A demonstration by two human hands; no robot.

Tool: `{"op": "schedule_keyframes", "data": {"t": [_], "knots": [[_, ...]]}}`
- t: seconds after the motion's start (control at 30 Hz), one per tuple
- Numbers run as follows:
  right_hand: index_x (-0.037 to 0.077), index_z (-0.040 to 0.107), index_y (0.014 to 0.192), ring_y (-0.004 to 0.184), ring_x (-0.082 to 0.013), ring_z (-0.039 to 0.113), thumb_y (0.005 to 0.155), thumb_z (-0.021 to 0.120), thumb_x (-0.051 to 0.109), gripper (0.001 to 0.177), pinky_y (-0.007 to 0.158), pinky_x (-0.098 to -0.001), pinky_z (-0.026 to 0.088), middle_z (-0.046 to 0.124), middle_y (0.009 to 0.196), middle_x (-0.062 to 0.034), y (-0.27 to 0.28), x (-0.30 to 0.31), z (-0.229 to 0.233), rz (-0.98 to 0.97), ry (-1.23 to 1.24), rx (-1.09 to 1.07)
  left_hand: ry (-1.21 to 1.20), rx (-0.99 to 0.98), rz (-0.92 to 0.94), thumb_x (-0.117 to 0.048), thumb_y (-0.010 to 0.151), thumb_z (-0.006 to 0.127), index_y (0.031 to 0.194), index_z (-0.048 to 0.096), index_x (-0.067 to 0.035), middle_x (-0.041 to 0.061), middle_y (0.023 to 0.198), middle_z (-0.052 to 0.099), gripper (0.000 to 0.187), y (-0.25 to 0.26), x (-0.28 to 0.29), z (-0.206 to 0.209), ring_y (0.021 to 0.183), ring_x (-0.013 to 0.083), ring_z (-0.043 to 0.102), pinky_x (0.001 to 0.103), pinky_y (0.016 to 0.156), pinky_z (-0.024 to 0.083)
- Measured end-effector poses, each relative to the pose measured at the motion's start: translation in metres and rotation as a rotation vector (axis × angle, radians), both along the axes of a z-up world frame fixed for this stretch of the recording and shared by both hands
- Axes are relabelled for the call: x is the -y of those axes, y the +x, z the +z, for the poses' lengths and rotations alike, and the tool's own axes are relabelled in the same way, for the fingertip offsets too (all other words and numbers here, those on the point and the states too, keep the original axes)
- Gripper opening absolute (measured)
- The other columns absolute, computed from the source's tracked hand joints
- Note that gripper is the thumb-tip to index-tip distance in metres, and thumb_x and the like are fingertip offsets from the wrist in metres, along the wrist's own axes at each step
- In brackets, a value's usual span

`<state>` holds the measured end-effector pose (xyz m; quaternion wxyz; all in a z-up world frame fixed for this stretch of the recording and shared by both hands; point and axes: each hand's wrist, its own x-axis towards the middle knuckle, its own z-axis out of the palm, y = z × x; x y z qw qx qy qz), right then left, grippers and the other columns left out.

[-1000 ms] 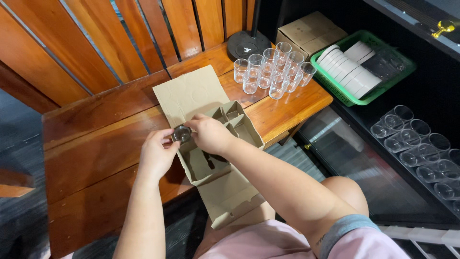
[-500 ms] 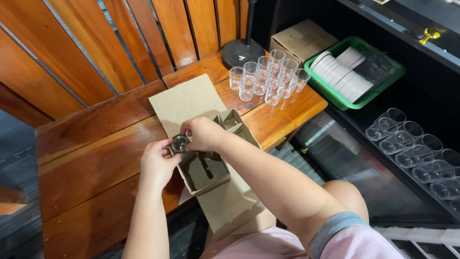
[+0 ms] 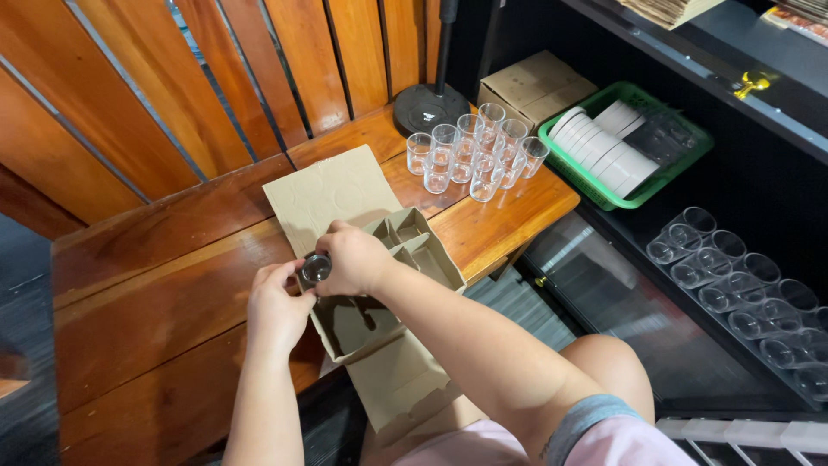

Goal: The person opens a cardboard box containing small clear glasses and removes them one by one, placing them on a wooden bench. The person then moves the glasses to a nearby shelf.

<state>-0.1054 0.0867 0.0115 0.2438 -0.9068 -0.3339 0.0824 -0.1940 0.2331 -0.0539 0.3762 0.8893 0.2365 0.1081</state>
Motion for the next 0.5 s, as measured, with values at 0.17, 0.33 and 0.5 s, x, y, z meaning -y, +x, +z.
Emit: {"op": "schedule_keyframes", "data": {"t": [0.17,0.33,0.5], "knots": [[0.010,0.074,0.096,0.112,-0.0378,0.067,0.056,0.080,0.041,0.050,0.095,-0.0459,0.059,0.067,0.109,-0.0147,-0.004,0.005,-0.002,-0.007,0.322,0.047,-0.069,0.149,-0.055,-0.016,0.078,0.084,0.134,0.069,-0.020,0.009,0.136,0.060,0.058,-0.012,0.003,0.030,0.129,0.0315,0.058,0.045,0.108,0.051],[0.012,0.071,0.103,0.102,-0.0307,0.071,0.062,0.084,0.036,0.050,0.085,-0.0415,0.061,0.074,0.100,-0.0124,-0.008,0.014,0.018,-0.062,0.629,-0.094,-0.378,0.280,-0.087,-0.015,0.085,0.080,0.131,0.069,-0.006,0.017,0.140,0.058,0.048,-0.020,0.013,0.057,0.134,0.0372,0.056,0.044,0.108,0.050],[0.009,0.070,0.108,0.096,-0.0169,0.073,0.065,0.088,0.022,0.048,0.070,-0.0259,0.063,0.077,0.099,-0.0090,-0.013,0.029,0.030,-0.124,0.896,-0.273,-0.639,0.380,-0.071,-0.012,0.091,0.074,0.140,0.060,0.001,0.022,0.135,0.059,0.053,-0.013,0.035,0.075,0.129,0.0326,0.058,0.043,0.109,0.049]]}}
